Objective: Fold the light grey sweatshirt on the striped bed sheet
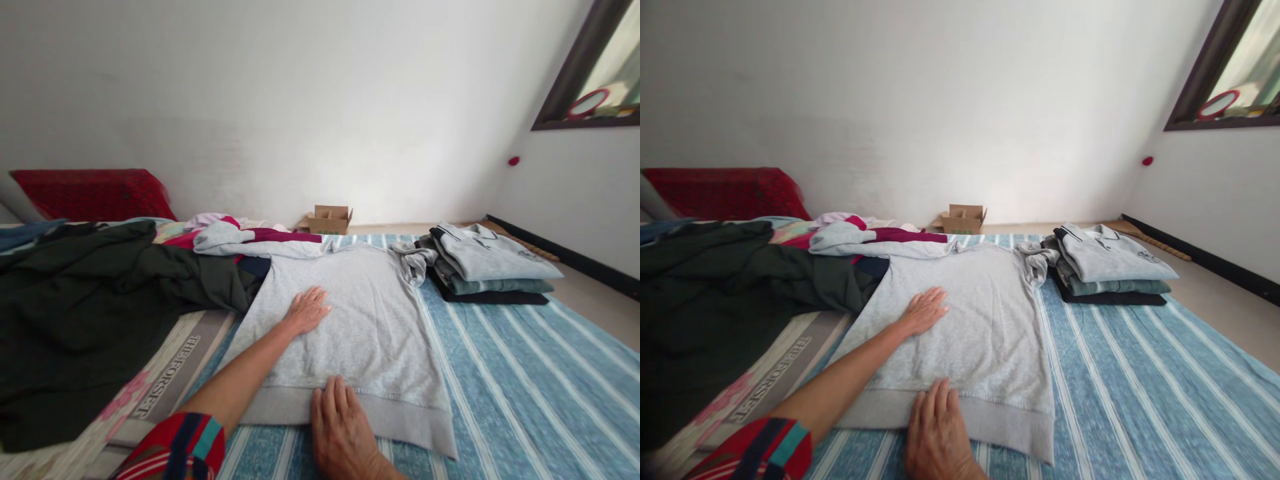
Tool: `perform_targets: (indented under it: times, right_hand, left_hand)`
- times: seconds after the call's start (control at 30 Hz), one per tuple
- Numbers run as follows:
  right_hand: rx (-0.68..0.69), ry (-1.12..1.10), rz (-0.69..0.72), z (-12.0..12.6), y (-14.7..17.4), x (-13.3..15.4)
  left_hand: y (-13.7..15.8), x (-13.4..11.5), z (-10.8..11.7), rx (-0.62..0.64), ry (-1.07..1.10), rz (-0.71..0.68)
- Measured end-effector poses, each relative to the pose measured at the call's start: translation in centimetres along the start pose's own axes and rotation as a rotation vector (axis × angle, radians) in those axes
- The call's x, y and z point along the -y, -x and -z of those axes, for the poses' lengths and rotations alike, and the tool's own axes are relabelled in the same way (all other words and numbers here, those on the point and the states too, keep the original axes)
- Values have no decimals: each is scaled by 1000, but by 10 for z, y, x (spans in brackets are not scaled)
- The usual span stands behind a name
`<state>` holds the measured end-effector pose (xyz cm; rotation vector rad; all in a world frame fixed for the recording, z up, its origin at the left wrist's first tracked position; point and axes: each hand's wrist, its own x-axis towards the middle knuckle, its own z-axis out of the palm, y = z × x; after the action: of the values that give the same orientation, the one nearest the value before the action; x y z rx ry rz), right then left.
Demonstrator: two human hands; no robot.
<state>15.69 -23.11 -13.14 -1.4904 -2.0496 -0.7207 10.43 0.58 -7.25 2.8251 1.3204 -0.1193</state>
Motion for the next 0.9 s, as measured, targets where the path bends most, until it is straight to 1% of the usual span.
perform_targets:
  times: [0.07,0.17,0.23,0.4,0.53,0.63,0.73,0.9]
  right_hand:
    - [-27,10,0,-3,0,-3]
    - [-5,-9,42,-4,0,-10]
    - [-25,-31,67,-6,0,-12]
    - [-134,-38,85,-21,7,-12]
    - [-296,-8,56,-33,7,-10]
    - [-381,1,50,-32,3,-11]
    - [-418,-26,45,-28,-1,-12]
    - [-490,-27,55,-26,-6,-13]
  left_hand:
    - [0,0,0,-1,-5,2]
    - [0,1,1,-2,-10,7]
    - [1,2,2,1,-12,9]
    - [4,7,3,4,-17,1]
    - [5,10,2,1,-29,6]
    - [7,12,1,-18,-30,2]
    - [9,12,2,-37,-34,8]
    - [10,13,7,-100,-93,112]
